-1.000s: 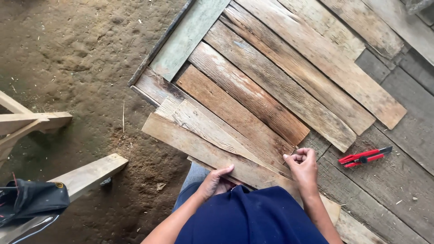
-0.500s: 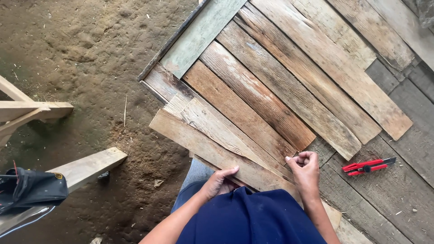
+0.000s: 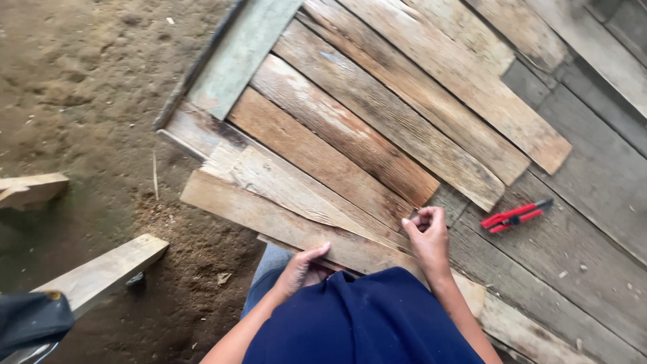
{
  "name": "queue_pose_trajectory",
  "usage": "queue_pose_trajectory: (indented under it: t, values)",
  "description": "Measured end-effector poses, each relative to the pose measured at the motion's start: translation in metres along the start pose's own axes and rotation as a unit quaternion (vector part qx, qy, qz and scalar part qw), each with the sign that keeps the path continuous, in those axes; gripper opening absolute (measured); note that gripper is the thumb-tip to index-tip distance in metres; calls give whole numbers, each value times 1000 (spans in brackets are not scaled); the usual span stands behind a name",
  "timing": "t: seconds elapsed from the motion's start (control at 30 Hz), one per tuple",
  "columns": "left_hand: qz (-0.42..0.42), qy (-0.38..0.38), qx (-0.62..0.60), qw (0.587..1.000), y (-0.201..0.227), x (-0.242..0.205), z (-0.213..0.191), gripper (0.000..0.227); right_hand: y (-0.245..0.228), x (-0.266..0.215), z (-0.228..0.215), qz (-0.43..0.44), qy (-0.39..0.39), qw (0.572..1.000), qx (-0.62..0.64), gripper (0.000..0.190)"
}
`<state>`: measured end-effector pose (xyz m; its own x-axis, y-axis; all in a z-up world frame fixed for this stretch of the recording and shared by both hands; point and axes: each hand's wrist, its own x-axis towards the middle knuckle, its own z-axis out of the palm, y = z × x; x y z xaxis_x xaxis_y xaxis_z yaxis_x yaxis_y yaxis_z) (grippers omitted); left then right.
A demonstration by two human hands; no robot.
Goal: The person picks up wooden planks from a pile and places them one by one onto a wooden work surface, aligning them side by side. The person occasionally uses a red utility knife to scrape or adjust the edges of the planks while arranging them.
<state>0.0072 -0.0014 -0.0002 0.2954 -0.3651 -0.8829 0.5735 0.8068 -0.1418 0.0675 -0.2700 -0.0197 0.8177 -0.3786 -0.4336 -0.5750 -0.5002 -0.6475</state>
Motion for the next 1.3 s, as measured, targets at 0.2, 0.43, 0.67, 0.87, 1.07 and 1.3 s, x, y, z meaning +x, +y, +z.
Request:
queue_pose_trajectory:
  t: [0.2,0.43,0.67,0.87,1.07,1.3]
  values:
    - [10,23,8,1000,3,4,-2,94,7,-2,-14,-23,21,999,11,33]
    - [17,33,9,999,-5,11,-3,89,54,10,-26,-161,62,975,-142,20]
    - [47,47,51,996,-10,-20,37,89,26,27,-35,-188,73,970,-135,31]
    - [70,45,62,995,-14,-8,31,89,27,42,-34,-158,62,980,-104,32]
    - [82,36,57,994,-15,2,18,90,17,44,-32,-139,68,986,-62,25]
    - [91,31,45,994,-18,23,-4,90,13,53,-29,-97,77,989,-82,30]
